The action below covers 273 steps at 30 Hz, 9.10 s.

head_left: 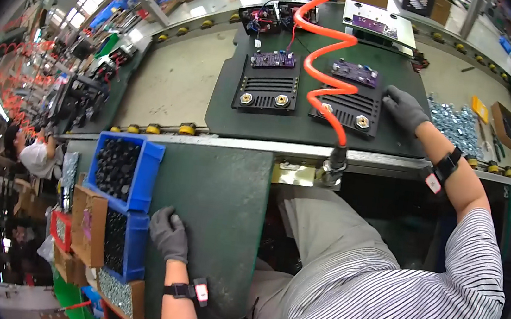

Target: Assembling and screw-fastening components into a metal chassis for an electronic device on a production line.

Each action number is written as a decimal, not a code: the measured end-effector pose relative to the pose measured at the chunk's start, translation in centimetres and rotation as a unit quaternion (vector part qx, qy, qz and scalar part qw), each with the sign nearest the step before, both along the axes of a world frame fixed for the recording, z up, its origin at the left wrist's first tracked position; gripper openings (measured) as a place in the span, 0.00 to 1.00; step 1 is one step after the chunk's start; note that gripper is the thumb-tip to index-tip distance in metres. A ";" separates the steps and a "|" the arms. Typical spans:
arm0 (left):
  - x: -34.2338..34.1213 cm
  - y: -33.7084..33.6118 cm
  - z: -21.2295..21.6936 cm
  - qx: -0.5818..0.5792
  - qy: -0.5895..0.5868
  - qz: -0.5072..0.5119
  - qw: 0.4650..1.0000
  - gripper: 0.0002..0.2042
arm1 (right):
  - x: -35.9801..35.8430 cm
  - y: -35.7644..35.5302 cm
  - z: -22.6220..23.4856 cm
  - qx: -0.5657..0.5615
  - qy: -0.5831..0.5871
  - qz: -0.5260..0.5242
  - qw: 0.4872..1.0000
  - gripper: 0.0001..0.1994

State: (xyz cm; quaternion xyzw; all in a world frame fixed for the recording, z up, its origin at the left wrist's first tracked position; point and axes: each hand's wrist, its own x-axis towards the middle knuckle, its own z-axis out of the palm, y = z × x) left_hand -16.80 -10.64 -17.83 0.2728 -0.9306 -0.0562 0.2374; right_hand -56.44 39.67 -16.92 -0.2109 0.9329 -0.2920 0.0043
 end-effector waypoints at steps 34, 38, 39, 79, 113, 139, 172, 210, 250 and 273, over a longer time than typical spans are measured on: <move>0.8 -1.9 10.3 -0.102 -0.054 -0.028 0.993 0.08 | -2.9 -5.8 -5.4 -0.380 -0.291 0.081 0.874 0.19; 4.7 -8.1 15.9 -0.045 -0.055 0.152 0.986 0.13 | -4.4 -3.5 -7.3 -0.345 -0.234 0.098 0.904 0.20; 5.9 -9.7 16.8 -0.015 -0.065 0.206 0.976 0.14 | -4.7 -3.0 -7.5 -0.375 -0.250 0.118 0.885 0.20; 12.1 -29.5 9.7 0.246 -0.224 0.424 0.842 0.27 | -3.9 0.0 -8.5 -0.066 0.209 0.122 0.968 0.10; -5.4 1.3 12.3 0.231 -0.085 0.054 0.968 0.15 | -5.3 -1.4 0.7 -0.310 -0.164 0.123 0.928 0.18; -27.9 10.6 13.5 0.026 -0.190 -0.183 0.964 0.14 | -3.6 -27.3 6.5 0.021 -0.003 0.431 0.902 0.15; -27.9 11.9 13.5 0.069 -0.120 -0.141 0.980 0.28 | -1.3 -28.3 8.5 0.157 0.051 0.385 0.908 0.13; -7.0 5.8 8.6 0.108 -0.208 0.057 0.970 0.14 | 0.5 -5.6 5.6 -0.335 -0.343 0.138 0.867 0.18; -29.9 20.8 9.1 0.117 0.007 -0.382 0.917 0.07 | 0.0 -10.2 8.5 0.088 -0.084 0.366 0.923 0.20; -30.2 20.8 8.3 0.228 0.053 -0.402 0.885 0.06 | 2.4 -11.2 8.6 0.244 0.089 0.348 0.901 0.10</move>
